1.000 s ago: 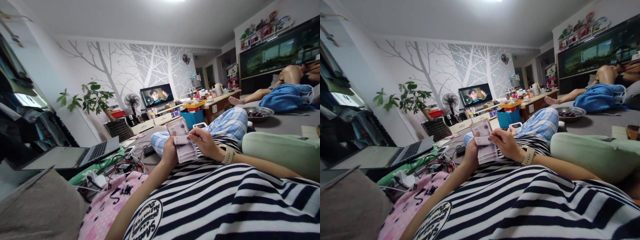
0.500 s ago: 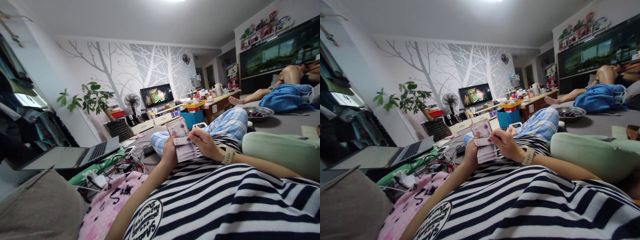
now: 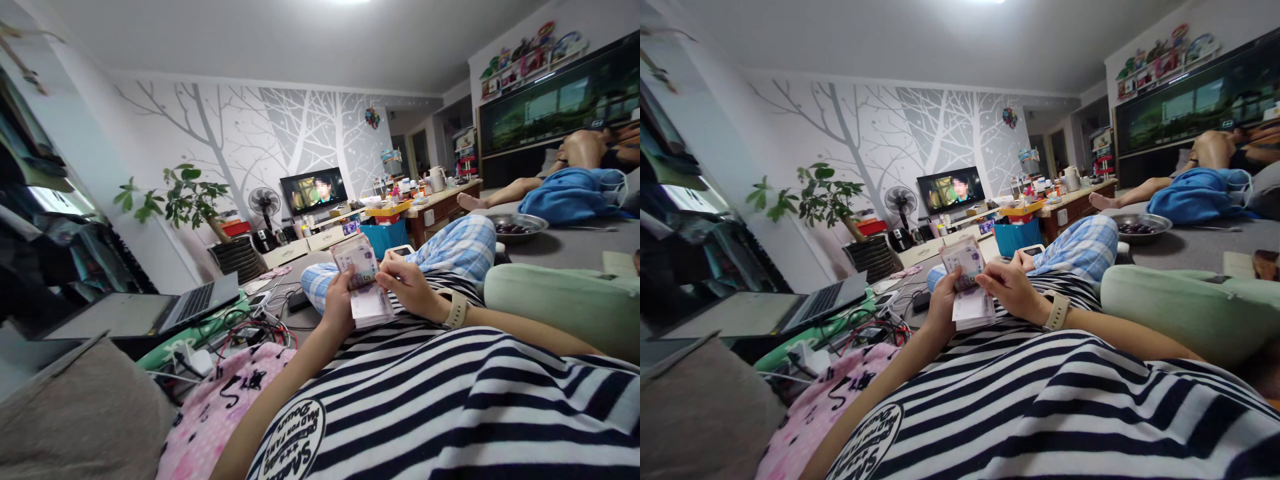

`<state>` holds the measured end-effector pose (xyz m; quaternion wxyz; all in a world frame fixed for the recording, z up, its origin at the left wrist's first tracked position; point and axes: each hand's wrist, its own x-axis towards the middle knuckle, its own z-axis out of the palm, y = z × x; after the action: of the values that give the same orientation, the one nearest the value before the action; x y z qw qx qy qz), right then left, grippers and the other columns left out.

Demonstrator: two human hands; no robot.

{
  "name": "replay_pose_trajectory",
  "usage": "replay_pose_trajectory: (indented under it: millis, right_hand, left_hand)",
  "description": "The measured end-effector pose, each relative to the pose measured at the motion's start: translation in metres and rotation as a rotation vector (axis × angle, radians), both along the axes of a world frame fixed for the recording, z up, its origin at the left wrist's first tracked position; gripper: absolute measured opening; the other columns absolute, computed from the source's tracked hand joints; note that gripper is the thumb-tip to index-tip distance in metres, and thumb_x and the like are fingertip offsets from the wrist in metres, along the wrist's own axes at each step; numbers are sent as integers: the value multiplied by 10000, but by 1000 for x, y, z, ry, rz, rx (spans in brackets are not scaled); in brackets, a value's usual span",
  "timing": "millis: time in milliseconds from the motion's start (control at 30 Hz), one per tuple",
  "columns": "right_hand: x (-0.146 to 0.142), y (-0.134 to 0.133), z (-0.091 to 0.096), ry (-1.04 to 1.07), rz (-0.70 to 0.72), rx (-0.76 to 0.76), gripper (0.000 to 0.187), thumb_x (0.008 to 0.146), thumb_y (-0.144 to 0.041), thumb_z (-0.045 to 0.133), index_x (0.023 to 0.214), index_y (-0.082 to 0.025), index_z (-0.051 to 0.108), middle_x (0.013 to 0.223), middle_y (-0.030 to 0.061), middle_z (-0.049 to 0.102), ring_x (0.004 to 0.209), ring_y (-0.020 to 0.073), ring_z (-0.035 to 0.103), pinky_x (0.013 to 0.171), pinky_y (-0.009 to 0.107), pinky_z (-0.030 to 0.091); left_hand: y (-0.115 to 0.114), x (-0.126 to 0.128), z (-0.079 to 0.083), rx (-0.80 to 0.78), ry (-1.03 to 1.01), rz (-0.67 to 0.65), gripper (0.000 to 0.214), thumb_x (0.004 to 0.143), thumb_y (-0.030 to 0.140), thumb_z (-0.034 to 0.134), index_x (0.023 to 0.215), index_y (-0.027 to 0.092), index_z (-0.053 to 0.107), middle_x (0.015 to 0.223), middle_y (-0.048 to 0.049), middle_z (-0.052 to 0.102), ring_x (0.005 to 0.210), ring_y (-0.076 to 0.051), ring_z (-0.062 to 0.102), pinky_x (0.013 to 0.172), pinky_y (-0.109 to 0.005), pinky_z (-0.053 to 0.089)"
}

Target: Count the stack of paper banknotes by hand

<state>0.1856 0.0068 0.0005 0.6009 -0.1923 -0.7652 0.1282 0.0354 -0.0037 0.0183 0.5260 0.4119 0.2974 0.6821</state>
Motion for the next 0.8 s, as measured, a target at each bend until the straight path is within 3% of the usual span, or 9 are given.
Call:
replay_pose_trajectory:
  millis: [167, 333, 600, 800]
  right_hand:
    - [-2, 8, 0, 142, -65, -150, 422, 864, -551, 571, 630, -203, 521, 582, -15, 502, 606, 143, 434, 661, 297, 376]
    - [-3, 15, -1, 205, -44, -250, 420, 865, -568, 550, 652, -208, 521, 591, -19, 525, 588, 136, 442, 639, 280, 380]
    - [-3, 14, 0, 174, -63, -215, 396, 881, -521, 553, 652, -201, 512, 577, -20, 529, 578, 130, 448, 624, 274, 394]
    - [-3, 17, -1, 191, -59, -178, 406, 876, -541, 551, 663, -196, 529, 584, -13, 530, 591, 135, 461, 617, 277, 397]
  left_hand:
    - [-3, 2, 2, 18, 6, 34, 277, 597, 263, 791, 827, 149, 687, 836, -79, 746, 984, -290, 675, 891, -409, 513]
    - [-6, 3, 0, 35, 32, -54, 312, 571, 243, 804, 851, 148, 703, 905, -87, 751, 987, -298, 675, 907, -423, 498]
    - [-5, 3, 0, 41, 46, -80, 311, 562, 214, 794, 848, 140, 699, 883, -95, 748, 990, -307, 670, 885, -432, 511]
    - [-6, 3, 1, 50, 79, -70, 311, 641, 292, 768, 895, 128, 698, 869, -96, 746, 965, -300, 679, 864, -417, 522]
